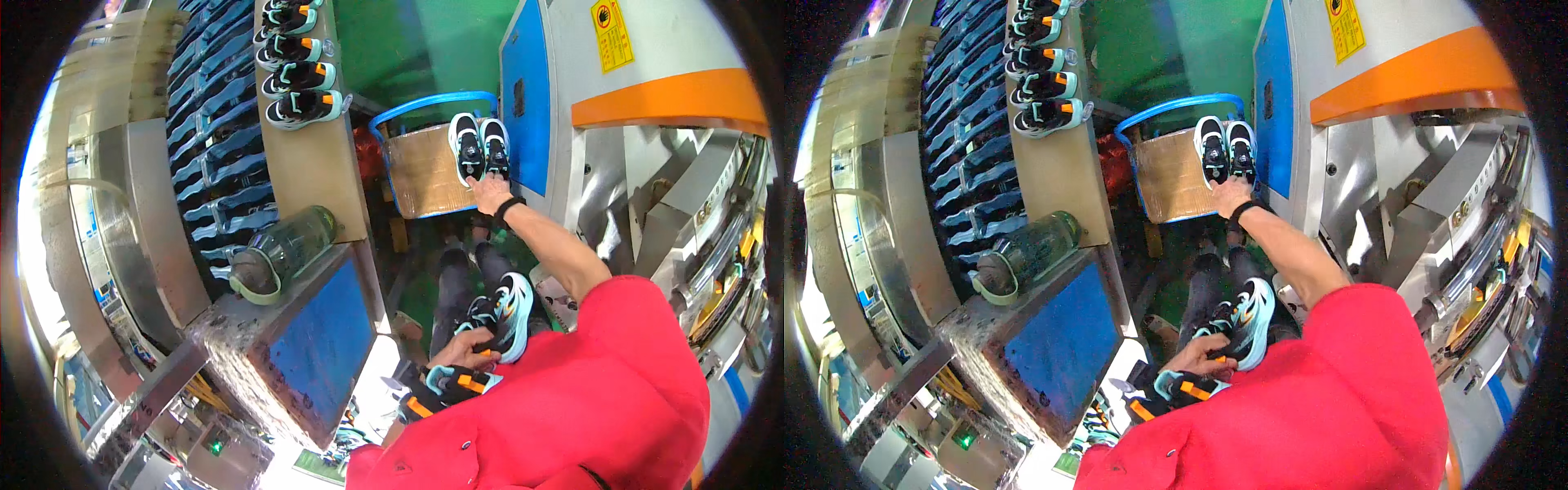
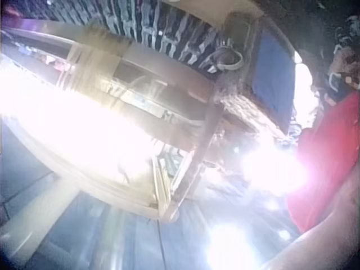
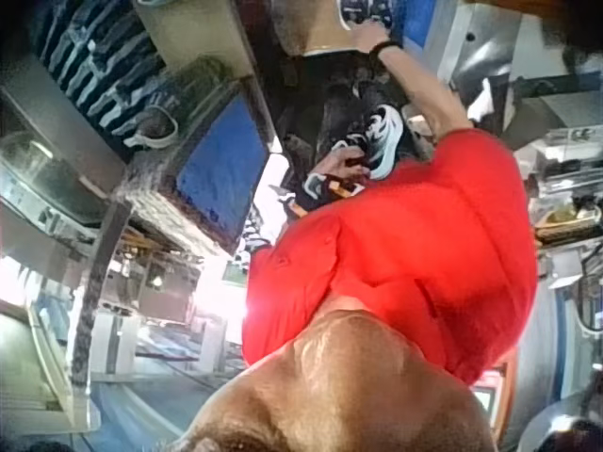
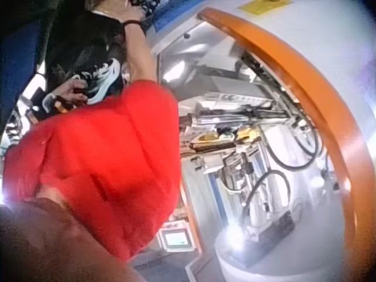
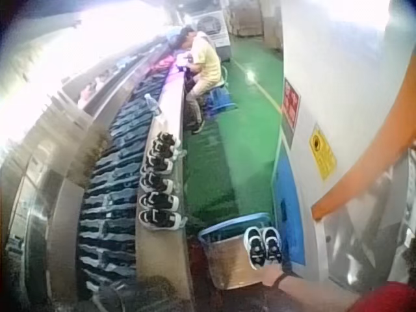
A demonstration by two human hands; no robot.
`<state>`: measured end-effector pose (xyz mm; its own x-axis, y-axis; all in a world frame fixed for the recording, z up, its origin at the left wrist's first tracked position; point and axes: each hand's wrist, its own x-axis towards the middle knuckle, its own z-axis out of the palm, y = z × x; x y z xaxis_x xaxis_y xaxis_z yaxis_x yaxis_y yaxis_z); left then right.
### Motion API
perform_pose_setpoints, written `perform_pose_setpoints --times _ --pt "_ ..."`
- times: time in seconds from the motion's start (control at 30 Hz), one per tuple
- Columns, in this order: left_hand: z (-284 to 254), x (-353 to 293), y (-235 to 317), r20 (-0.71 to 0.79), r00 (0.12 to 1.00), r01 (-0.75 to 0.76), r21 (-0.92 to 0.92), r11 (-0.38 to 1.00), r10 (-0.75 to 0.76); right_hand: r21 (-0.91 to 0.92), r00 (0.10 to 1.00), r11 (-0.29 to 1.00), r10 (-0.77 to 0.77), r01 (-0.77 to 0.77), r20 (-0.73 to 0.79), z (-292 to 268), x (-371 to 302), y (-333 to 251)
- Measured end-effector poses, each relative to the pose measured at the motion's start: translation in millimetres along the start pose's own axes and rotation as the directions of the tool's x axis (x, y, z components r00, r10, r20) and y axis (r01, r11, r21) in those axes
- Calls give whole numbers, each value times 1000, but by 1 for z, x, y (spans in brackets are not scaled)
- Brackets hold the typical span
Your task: Operator uses a specialized press machine to attach or mold components of athletic shoes in a factory setting.
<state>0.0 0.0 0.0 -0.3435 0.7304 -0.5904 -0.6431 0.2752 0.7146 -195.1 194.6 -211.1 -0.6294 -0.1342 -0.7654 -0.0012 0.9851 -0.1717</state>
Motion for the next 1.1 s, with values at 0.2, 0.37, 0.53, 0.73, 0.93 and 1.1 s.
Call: perform_pose_setpoints --times 0.2,0.37,0.53,0.73,0.93,1.1 --pt "0 -27 -61 32 993 -118 26 993 118 86 952 970 241 -228 -188 49 38 17" --pt "-5 -32 -60 92 991 -117 291 949 94 507 905 857 141 92 -402 -39 -28 -34" --pt "19 -26 -62 475 878 -151 395 906 -61 821 867 284 -216 496 -449 -67 -269 -41" --pt "104 7 -19 659 709 -191 524 830 -252 570 517 313 240 760 -821 6 -498 -14" --pt "247 17 -16 625 563 70 616 785 -540 799 258 363 812 479 -524 159 -667 17" --pt "404 21 -57 493 127 -349 834 427 -860 894 -126 166 984 415 -124 329 -768 6"
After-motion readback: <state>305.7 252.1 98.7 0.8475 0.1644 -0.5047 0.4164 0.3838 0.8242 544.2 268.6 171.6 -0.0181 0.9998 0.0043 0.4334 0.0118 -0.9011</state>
